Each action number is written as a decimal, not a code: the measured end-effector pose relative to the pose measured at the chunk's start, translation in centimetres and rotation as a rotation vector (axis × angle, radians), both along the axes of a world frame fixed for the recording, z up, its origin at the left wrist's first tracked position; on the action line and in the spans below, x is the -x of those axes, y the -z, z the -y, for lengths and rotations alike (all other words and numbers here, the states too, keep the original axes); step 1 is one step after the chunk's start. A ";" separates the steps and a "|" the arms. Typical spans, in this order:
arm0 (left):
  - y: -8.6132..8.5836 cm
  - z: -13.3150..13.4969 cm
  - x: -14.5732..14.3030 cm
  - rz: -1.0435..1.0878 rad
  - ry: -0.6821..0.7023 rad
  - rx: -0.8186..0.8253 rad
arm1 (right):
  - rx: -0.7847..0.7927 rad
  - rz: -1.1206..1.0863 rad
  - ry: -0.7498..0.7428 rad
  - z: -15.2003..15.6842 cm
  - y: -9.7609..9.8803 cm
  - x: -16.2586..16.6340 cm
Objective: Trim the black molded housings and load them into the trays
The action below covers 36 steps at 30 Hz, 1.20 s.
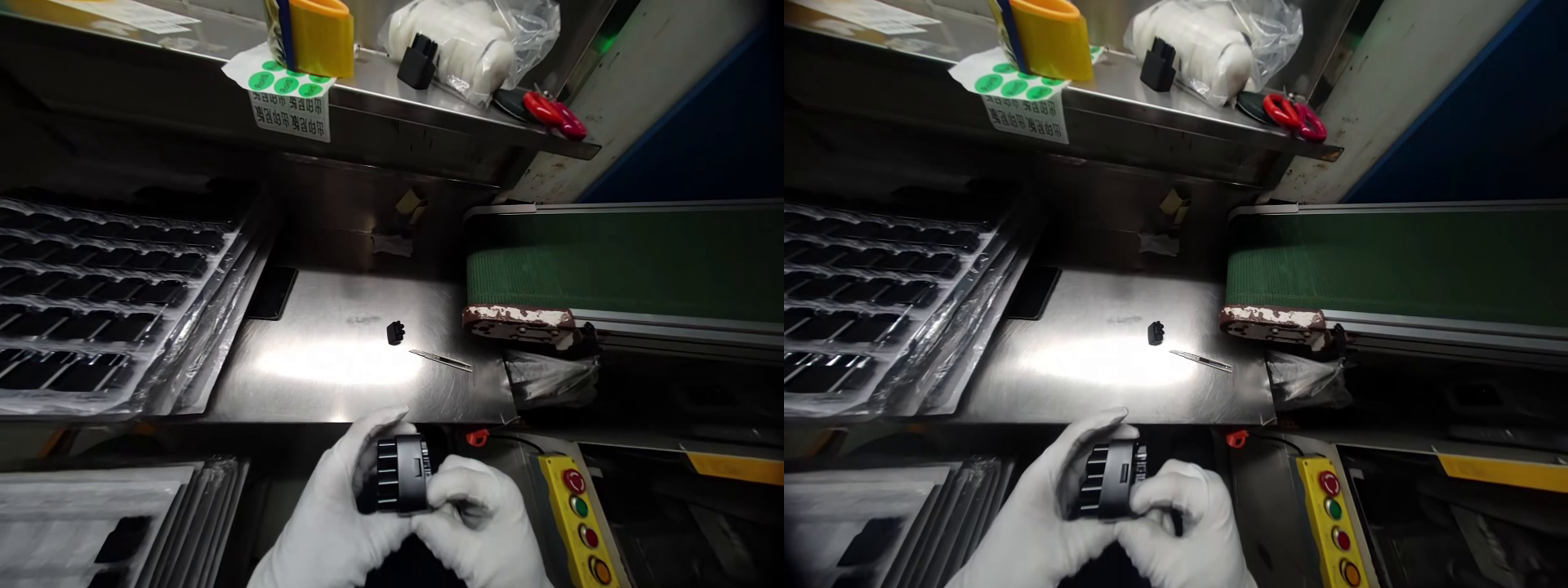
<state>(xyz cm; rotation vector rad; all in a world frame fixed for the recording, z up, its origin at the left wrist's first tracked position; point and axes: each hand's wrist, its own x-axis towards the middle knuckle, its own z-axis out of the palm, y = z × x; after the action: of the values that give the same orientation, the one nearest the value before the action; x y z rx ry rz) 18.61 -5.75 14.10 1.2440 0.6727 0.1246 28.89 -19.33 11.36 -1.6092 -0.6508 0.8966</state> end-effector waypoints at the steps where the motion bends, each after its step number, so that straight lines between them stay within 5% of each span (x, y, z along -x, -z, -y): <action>1: 0.0 0.1 0.3 -0.011 -0.003 -0.005 | -0.013 0.003 0.011 0.0 0.1 0.1; 10: -1.3 1.6 2.0 -0.059 -0.210 -0.048 | -0.111 0.017 0.023 -0.1 0.1 1.2; 15: -1.8 1.4 2.3 -0.106 -0.252 0.028 | -0.075 0.143 -0.115 -0.2 0.5 1.0; 22: -2.3 0.7 2.0 -0.085 -0.208 0.021 | -0.174 0.298 -0.089 -1.1 0.3 1.3; 36: -1.4 -0.2 1.1 -0.150 -0.137 0.191 | -0.128 0.182 -0.026 -1.1 1.0 1.8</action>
<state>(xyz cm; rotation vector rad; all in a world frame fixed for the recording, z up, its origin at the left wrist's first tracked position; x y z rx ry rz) 17.54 -5.54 15.50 1.0307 0.8801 0.0789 27.07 -18.24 10.41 -1.5812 -0.8413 0.7170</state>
